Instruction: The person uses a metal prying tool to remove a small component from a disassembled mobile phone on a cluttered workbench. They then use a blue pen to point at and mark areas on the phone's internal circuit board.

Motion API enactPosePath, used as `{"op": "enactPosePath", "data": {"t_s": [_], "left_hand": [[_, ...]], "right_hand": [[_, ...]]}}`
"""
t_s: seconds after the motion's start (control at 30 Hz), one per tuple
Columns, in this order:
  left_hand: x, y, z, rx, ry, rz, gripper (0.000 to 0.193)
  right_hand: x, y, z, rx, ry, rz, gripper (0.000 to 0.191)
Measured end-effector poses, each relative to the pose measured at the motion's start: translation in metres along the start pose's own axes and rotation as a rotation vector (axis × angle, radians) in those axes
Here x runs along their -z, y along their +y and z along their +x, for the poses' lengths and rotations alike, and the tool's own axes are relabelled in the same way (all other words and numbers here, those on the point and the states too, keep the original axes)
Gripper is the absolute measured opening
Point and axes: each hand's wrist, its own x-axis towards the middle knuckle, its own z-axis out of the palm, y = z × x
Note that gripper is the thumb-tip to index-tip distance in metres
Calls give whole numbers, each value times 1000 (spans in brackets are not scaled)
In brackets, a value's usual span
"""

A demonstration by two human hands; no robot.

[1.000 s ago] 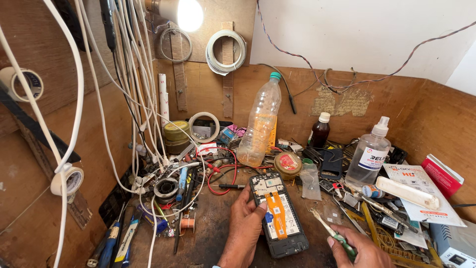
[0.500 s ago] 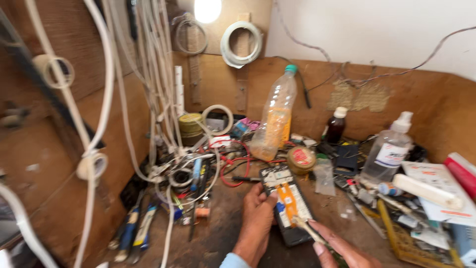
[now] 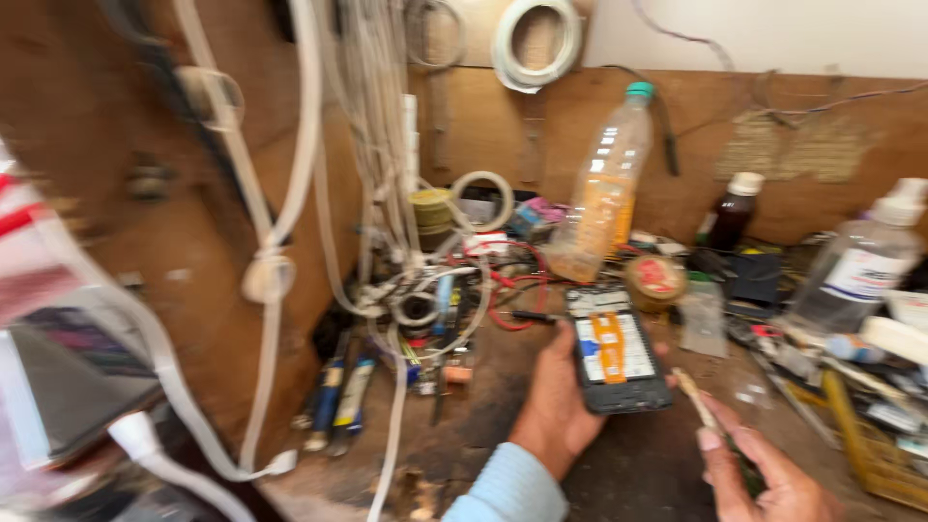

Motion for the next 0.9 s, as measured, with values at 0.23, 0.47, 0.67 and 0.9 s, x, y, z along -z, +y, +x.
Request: {"op": "enactPosePath", "data": {"t_s": [0.23,0.47,0.67,0.9], "left_hand": [[-3,-4,3,22,128,104,66],[-1,-3,3,-21,116,64,64],[-13,0,-2,-2,154,47,65],[-22,1,-4,-22,103,67,69]], "right_hand": [[10,-13,-14,406,2,42,45],[-11,-18,-17,353,-74,-55,48],[-17,-22,-3,500,-61,-11,51],[-19,-40,-17,717,57,-1,56]]}}
